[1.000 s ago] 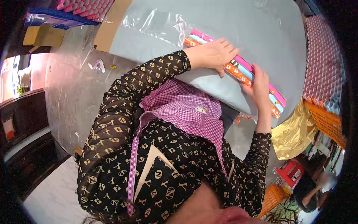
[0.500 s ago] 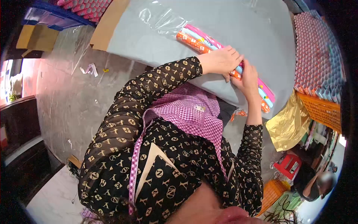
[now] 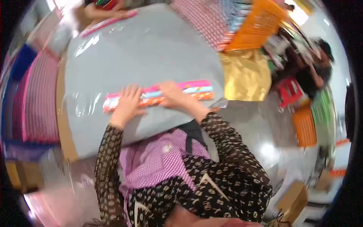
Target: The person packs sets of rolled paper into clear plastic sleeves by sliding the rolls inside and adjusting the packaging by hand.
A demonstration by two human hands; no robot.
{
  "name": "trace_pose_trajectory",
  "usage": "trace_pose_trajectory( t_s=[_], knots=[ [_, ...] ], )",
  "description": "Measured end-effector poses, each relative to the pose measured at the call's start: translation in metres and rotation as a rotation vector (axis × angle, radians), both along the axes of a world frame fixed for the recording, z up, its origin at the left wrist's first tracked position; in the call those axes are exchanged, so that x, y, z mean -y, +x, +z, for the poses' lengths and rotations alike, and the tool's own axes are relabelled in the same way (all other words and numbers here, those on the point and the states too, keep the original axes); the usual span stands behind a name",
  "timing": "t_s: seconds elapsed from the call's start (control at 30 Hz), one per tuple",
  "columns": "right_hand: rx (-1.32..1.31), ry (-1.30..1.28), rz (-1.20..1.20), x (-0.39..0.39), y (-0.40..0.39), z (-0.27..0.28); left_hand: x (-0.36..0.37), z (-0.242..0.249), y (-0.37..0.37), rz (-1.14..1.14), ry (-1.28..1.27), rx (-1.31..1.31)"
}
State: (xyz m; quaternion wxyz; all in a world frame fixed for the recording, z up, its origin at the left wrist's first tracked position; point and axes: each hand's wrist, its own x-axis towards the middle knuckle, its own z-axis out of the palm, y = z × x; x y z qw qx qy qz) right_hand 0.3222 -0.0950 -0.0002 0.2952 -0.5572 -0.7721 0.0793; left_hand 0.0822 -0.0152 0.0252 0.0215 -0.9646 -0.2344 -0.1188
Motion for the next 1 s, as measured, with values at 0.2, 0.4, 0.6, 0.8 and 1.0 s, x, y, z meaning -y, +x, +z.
trace_pose_trajectory(
  t_s=[0.2, 0.4, 0.6, 0.8, 1.0],
  knots=[
    [0.046, 0.051, 0.018, 0.013, -0.007, 0.006, -0.007, -0.005, -0.007, 0.022, -0.061, -0.061],
    [0.097, -0.084, 0.039, 0.014, -0.01, 0.019, -0.008, 0.019, -0.008, 0.002, -0.09, -0.09],
    [0.099, 0.045, 0.004, 0.009, -0.012, 0.017, -0.022, 0.013, -0.011, -0.034, -0.133, -0.085],
    [0.091, -0.061, 0.066, 0.013, -0.001, 0.02, -0.018, 0.008, -0.012, 0.0, -0.118, -0.02],
    [0.141, -0.261, 0.033, 0.045, 0.054, 0.031, -0.017, 0.008, -0.015, -0.016, -0.154, 0.036]
  ],
)
